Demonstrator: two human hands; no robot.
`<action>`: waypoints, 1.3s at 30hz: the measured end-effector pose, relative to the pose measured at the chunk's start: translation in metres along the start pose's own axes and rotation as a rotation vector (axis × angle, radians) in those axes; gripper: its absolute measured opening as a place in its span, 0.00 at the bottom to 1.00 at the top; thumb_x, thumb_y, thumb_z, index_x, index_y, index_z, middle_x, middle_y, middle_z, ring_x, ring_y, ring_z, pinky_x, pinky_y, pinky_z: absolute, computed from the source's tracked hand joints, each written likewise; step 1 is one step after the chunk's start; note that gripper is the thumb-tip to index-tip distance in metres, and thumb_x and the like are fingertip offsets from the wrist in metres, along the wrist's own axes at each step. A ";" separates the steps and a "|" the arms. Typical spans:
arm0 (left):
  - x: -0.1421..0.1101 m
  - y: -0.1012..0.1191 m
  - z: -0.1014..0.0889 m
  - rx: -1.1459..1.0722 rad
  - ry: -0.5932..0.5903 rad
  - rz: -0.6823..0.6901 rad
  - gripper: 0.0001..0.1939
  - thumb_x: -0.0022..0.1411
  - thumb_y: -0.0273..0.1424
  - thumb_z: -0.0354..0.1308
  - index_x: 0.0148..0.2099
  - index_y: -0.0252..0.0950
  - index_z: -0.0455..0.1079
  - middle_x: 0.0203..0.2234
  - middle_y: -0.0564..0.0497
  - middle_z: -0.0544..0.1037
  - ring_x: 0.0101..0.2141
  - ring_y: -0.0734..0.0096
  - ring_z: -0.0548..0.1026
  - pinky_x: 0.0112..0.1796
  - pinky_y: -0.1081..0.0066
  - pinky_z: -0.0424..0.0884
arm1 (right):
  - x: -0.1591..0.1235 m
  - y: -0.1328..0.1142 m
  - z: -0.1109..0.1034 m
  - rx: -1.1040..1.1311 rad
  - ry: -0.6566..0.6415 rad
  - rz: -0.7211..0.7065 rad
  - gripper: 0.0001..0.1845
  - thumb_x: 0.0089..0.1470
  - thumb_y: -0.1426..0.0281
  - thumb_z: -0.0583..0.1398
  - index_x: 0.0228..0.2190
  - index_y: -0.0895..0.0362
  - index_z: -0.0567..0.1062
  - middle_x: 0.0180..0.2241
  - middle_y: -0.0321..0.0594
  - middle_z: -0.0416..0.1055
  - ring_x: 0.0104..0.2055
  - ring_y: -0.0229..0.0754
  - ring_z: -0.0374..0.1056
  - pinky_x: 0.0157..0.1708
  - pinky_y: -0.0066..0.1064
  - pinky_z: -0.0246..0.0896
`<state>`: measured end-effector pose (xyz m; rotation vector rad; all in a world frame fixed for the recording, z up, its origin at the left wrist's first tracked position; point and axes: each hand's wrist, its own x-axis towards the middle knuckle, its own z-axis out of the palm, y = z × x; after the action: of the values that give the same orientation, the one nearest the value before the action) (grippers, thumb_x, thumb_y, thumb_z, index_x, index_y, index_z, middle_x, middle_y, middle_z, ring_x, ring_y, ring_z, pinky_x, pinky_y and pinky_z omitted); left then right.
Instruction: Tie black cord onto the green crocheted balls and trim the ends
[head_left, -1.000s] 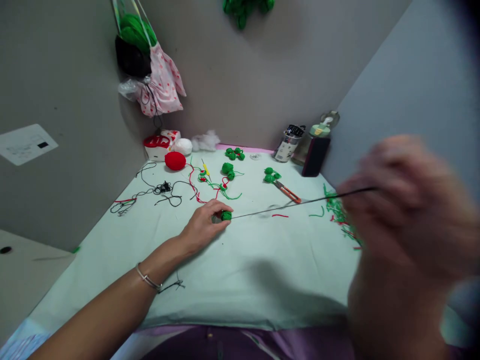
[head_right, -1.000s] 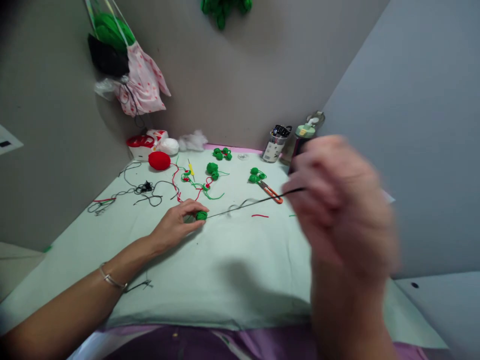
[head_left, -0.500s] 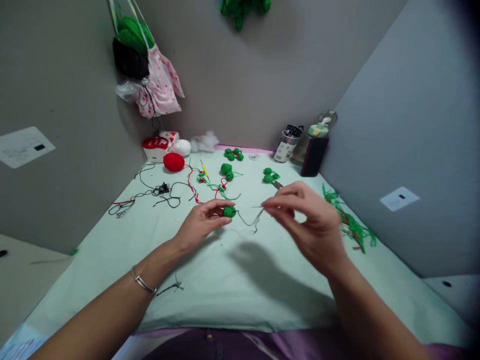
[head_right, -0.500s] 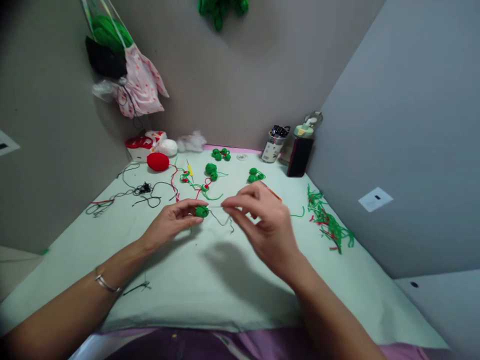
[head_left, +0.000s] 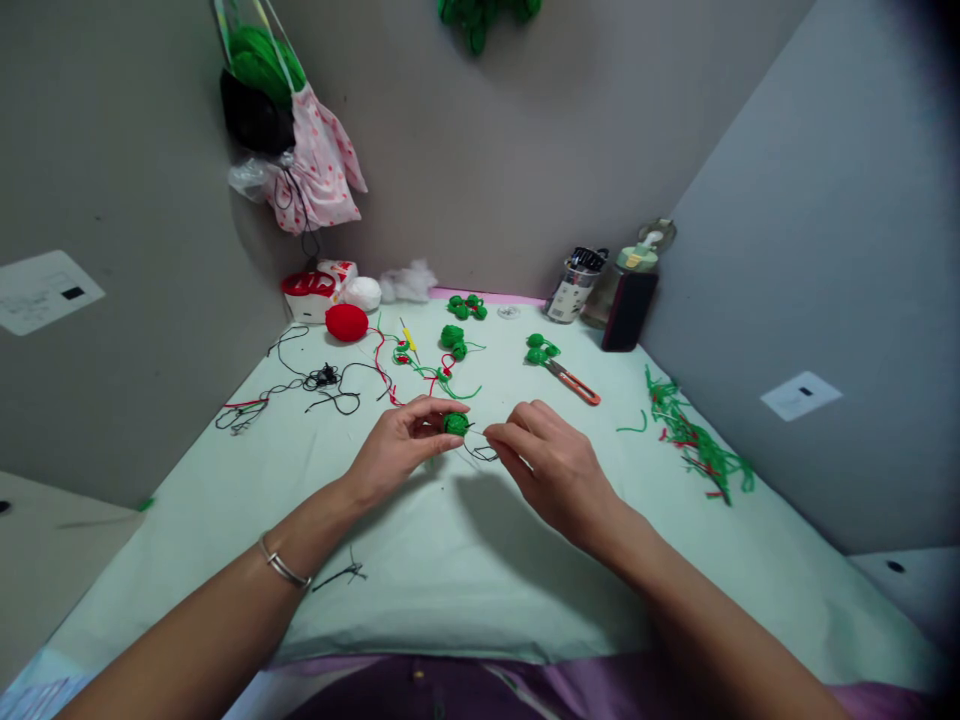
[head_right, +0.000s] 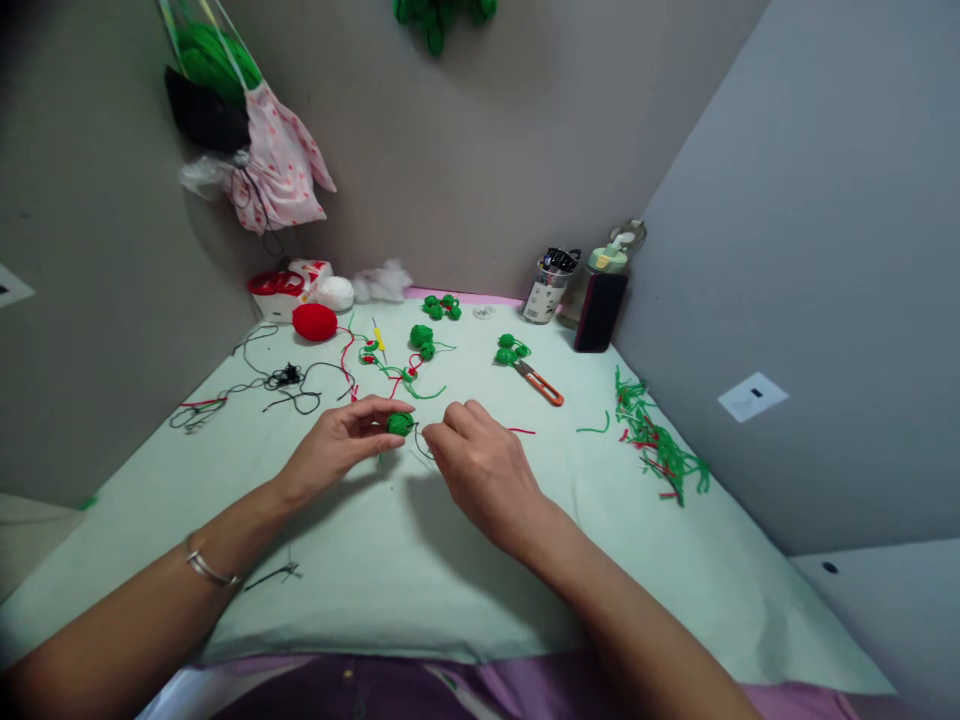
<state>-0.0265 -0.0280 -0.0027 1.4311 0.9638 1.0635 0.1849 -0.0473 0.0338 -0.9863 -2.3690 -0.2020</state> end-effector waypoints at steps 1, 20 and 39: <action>0.000 0.000 0.000 0.004 -0.003 0.005 0.16 0.55 0.32 0.68 0.48 0.40 0.77 0.37 0.51 0.74 0.35 0.71 0.70 0.40 0.68 0.69 | 0.000 0.000 0.000 0.002 -0.003 -0.001 0.12 0.60 0.80 0.55 0.30 0.58 0.76 0.27 0.39 0.66 0.32 0.40 0.59 0.31 0.30 0.53; -0.005 0.006 0.007 -0.126 0.043 0.011 0.14 0.46 0.25 0.72 0.38 0.37 0.79 0.29 0.54 0.72 0.32 0.74 0.72 0.36 0.71 0.71 | -0.003 0.005 0.024 1.217 -0.146 0.649 0.10 0.53 0.63 0.66 0.30 0.58 0.79 0.26 0.34 0.67 0.28 0.34 0.59 0.30 0.28 0.53; -0.008 0.007 0.013 -0.112 0.094 0.063 0.13 0.45 0.24 0.73 0.35 0.36 0.76 0.31 0.54 0.73 0.35 0.72 0.73 0.42 0.68 0.70 | -0.009 0.014 0.028 0.999 -0.096 0.471 0.07 0.57 0.67 0.63 0.35 0.54 0.83 0.27 0.35 0.65 0.30 0.36 0.61 0.31 0.30 0.53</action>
<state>-0.0162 -0.0396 0.0029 1.3371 0.9158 1.2212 0.1879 -0.0332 0.0046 -0.9685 -1.8239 1.1049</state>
